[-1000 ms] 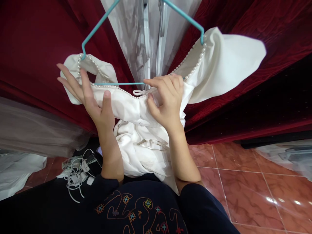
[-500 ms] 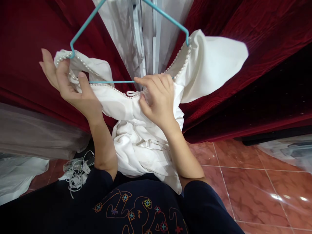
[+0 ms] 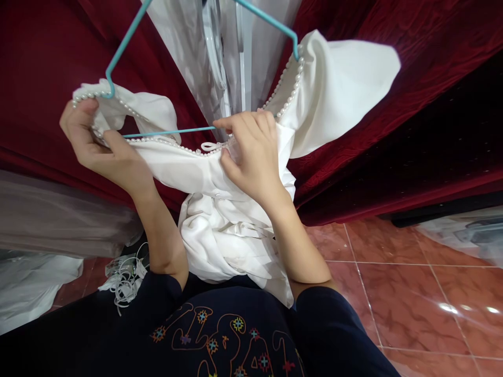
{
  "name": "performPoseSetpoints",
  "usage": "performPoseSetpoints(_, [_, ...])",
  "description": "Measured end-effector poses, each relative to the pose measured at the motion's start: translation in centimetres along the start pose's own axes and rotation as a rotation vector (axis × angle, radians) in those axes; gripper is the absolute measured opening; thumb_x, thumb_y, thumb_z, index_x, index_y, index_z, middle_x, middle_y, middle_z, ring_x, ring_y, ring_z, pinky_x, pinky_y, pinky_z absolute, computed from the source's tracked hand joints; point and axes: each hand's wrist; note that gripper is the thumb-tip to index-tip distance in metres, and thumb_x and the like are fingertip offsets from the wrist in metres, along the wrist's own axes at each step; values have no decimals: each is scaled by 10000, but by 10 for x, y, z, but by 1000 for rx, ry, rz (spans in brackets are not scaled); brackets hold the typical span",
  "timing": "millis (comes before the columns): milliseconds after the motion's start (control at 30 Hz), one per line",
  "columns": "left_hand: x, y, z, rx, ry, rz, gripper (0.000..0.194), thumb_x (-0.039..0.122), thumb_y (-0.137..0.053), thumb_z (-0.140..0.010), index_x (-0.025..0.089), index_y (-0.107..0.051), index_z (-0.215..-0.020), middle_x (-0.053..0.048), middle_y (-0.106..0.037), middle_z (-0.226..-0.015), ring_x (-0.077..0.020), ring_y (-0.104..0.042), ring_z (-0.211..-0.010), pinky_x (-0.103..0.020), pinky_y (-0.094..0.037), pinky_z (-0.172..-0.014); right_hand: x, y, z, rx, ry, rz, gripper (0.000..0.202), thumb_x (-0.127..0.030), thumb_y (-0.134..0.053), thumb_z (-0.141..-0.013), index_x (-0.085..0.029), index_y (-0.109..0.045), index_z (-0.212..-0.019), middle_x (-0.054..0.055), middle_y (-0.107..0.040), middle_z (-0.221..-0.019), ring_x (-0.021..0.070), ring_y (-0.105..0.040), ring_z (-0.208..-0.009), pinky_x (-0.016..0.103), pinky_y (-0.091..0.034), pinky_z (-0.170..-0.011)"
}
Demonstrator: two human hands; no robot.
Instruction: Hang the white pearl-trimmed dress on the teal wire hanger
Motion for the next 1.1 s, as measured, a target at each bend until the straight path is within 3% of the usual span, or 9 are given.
performPoseSetpoints(100, [-11, 2, -1, 26, 39, 12, 503, 348, -408, -861, 114, -514, -1294, -181, -455, -1412, -291, -481, -1465, -460, -264, -1328, -5, 4, -2, -17, -16, 24, 348, -298, -583, -954, -329, -617, -1299, 88, -666, -1121, 343, -601, -1161, 650, -464, -1137])
performPoseSetpoints(267, [-33, 6, -4, 119, -27, -45, 528, 380, -398, -869, 79, -548, -1275, -200, -545, -1371, -245, -586, -1390, -422, -428, -1255, -8, 9, -4, -45, -28, 22, 329, -331, -610, -965, -321, -610, -1295, 92, -650, -1126, 345, -585, -1160, 661, -461, -1146])
performPoseSetpoints(367, [-37, 13, -2, 156, 10, 28, 571, 335, -450, -841, 42, -551, -1320, -221, -599, -1395, -219, -622, -1368, -365, -461, -1244, -11, 9, -4, -52, -54, 18, 308, -348, -624, -965, -307, -610, -1270, 96, -640, -1126, 344, -576, -1163, 654, -454, -1147])
performPoseSetpoints(600, [-7, 25, 12, 143, 317, 409, 639, 80, -486, -774, -43, -524, -1400, -255, -627, -1465, -239, -666, -1351, -394, -519, -1202, -20, 10, -6, -62, -151, -31, 270, -395, -598, -982, -312, -645, -1235, 105, -647, -1123, 364, -556, -1202, 687, -409, -1187])
performPoseSetpoints(767, [-11, 42, 31, 139, 521, 345, 637, 40, -572, -782, 18, -568, -1419, -188, -675, -1423, -258, -711, -1258, -402, -581, -1101, -25, 10, -6, -58, -140, -22, 262, -390, -599, -986, -337, -652, -1237, 100, -671, -1122, 357, -569, -1172, 694, -440, -1157])
performPoseSetpoints(900, [-12, 56, 50, 70, 744, 273, 438, 96, -720, -871, 87, -692, -1308, -85, -755, -1246, -250, -735, -1156, -374, -610, -980, -24, 9, -8, -76, -135, -28, 253, -365, -588, -992, -359, -645, -1239, 90, -689, -1128, 331, -580, -1149, 652, -472, -1146])
performPoseSetpoints(967, [-4, 54, 56, 102, 753, 259, 313, 109, -767, -884, 112, -760, -1197, -43, -788, -1092, -233, -749, -1076, -380, -594, -993, -22, 9, -9, -80, -142, -52, 246, -349, -584, -994, -347, -649, -1232, 88, -686, -1131, 332, -588, -1160, 644, -474, -1146])
performPoseSetpoints(1100, [18, 37, 57, 197, 593, 301, 250, -4, -734, -821, 147, -830, -996, -13, -817, -977, -212, -755, -1012, -376, -583, -1005, -21, 10, -10, -77, -159, -81, 253, -296, -606, -981, -333, -653, -1227, 83, -676, -1136, 330, -596, -1174, 621, -474, -1148])
Point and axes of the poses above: each hand's wrist, its own z-axis away from the middle knuckle, its own y-axis out of the back of the hand, x = y × z
